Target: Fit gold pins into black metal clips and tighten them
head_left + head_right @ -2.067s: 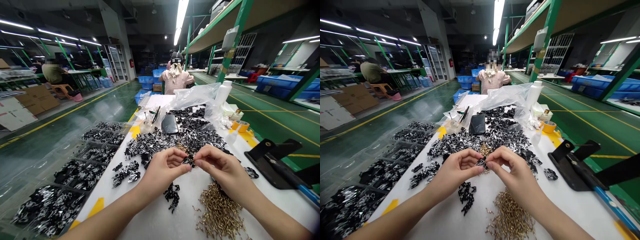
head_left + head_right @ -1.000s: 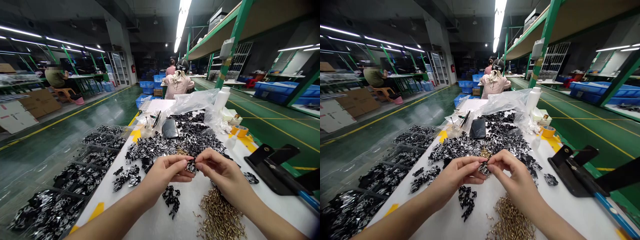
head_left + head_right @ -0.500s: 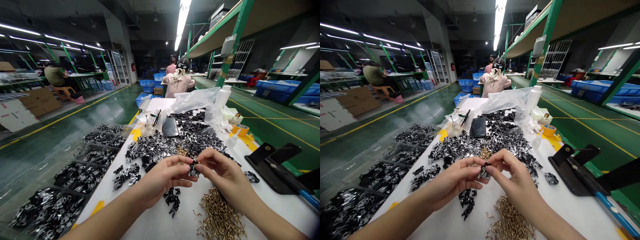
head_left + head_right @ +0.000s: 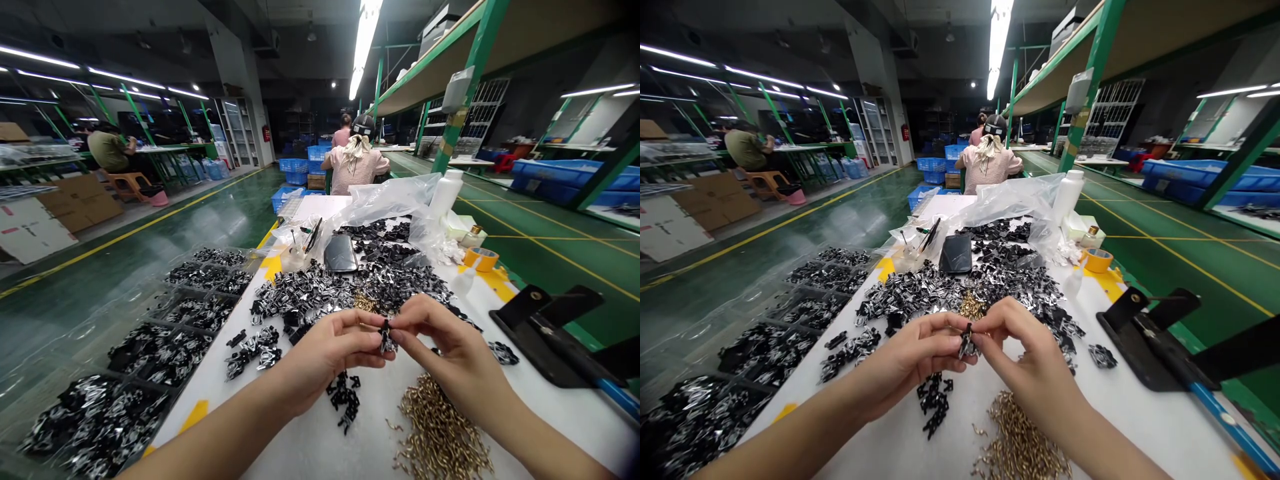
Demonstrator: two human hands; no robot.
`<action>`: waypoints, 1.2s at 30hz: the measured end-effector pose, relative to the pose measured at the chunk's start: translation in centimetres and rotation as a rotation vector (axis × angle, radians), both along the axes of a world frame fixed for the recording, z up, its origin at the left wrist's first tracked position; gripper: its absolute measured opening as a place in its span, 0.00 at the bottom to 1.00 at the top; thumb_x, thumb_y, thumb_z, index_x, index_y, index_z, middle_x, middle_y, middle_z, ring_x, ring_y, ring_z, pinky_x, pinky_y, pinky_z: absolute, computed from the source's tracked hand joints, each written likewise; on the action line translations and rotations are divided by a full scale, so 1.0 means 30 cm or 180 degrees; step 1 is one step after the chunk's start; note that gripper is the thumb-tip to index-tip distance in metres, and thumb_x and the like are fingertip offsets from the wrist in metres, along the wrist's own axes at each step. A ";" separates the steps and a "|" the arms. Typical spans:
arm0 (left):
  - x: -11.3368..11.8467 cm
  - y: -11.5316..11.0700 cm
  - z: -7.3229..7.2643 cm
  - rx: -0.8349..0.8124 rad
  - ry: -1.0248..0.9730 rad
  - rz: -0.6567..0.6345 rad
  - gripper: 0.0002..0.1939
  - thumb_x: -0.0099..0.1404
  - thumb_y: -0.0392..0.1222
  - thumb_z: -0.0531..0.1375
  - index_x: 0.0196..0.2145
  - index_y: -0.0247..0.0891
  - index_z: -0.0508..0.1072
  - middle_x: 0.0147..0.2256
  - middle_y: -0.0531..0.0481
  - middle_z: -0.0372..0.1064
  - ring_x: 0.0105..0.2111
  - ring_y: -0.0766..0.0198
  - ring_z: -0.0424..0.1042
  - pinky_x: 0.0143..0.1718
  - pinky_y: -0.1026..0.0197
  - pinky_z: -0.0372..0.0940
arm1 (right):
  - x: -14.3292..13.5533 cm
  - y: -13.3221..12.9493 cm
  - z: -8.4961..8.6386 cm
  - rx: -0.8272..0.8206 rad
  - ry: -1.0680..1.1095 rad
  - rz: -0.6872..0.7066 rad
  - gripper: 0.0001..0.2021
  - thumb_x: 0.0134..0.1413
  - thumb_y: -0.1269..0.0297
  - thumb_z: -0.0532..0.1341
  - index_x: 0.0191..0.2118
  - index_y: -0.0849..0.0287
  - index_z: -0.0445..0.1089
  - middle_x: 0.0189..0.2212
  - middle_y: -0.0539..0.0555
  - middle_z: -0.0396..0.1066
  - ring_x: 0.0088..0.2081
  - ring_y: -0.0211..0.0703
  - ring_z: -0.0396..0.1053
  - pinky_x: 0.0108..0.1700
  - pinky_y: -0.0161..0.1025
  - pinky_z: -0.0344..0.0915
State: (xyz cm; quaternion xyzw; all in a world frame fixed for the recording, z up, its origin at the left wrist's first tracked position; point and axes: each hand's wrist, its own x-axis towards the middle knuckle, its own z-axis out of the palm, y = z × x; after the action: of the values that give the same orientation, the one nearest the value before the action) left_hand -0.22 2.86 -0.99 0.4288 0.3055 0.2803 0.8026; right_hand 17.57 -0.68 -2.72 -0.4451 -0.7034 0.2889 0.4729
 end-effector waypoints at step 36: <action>0.005 -0.011 -0.001 0.0223 -0.0587 0.0162 0.15 0.58 0.34 0.62 0.44 0.33 0.65 0.36 0.47 0.69 0.36 0.65 0.72 0.41 0.63 0.65 | -0.012 -0.028 0.001 0.1260 -0.0582 -0.0037 0.15 0.54 0.80 0.53 0.47 0.64 0.64 0.42 0.57 0.60 0.46 0.39 0.59 0.46 0.38 0.60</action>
State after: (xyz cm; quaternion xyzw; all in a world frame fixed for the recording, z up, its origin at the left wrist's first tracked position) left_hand -0.07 2.54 -1.02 0.4211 0.2311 0.3495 0.8045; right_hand 17.22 -1.52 -2.69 -0.3720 -0.7837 0.1009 0.4870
